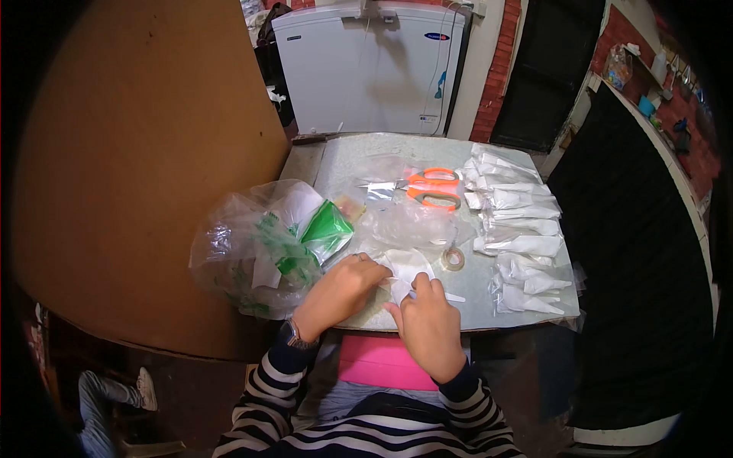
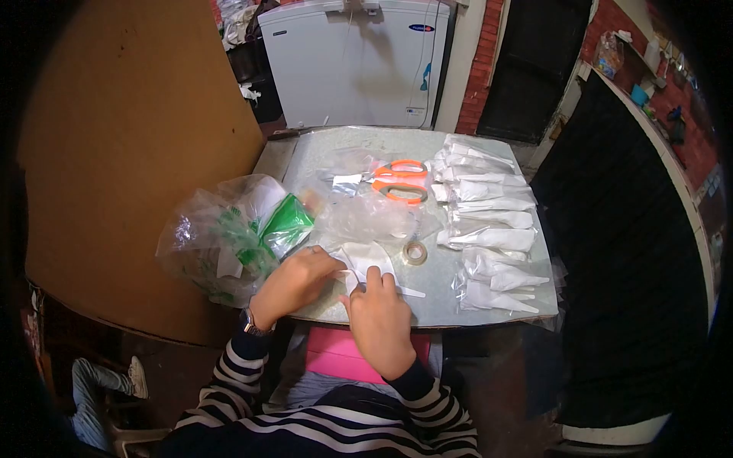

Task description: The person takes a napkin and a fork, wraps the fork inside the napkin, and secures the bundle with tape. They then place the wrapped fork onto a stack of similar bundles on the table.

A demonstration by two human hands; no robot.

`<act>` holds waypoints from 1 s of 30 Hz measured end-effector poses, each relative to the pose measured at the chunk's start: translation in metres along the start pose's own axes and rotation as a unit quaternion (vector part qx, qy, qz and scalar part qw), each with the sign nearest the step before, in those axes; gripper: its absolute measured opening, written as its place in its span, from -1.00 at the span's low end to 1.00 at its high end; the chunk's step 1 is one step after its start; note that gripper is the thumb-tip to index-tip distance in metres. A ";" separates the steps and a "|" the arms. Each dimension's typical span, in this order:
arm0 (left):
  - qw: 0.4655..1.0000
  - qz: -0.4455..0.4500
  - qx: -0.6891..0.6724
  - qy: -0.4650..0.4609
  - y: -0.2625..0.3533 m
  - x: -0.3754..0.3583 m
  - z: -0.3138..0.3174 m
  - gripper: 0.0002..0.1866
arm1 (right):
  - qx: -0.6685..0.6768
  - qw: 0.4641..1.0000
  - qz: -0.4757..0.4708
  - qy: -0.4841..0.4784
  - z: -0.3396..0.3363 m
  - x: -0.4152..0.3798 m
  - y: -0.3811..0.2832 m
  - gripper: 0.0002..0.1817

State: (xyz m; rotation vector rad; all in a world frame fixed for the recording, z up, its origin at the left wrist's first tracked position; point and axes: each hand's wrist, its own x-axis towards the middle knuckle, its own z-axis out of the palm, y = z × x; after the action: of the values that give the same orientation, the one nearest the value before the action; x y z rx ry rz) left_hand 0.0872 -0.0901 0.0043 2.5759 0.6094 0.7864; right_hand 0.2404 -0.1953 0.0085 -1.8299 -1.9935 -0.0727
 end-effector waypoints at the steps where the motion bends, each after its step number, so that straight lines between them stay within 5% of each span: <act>1: 1.000 -0.005 -0.002 -0.005 0.000 0.000 0.000 -0.73 | 0.002 1.000 0.000 0.005 0.001 0.000 0.001 -0.67; 5: 0.999 0.008 -0.040 -0.029 0.000 0.002 -0.005 -0.74 | -0.033 0.999 0.009 -0.010 0.004 0.000 0.003 -0.80; 10: 0.997 -0.030 -0.063 -0.032 0.011 0.002 -0.008 -0.66 | -0.016 1.000 0.017 -0.003 0.003 0.000 0.006 -0.56; 30: 0.998 -0.014 -0.004 -0.059 -0.001 0.021 0.002 -0.74 | 0.047 0.996 0.061 0.044 0.003 0.008 0.012 -0.86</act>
State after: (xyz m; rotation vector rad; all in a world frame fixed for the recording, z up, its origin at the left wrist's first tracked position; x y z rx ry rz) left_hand 0.1039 -0.0794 0.0115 2.5800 0.6033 0.6208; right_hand 0.2506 -0.1849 0.0059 -1.8515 -1.7914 -0.0232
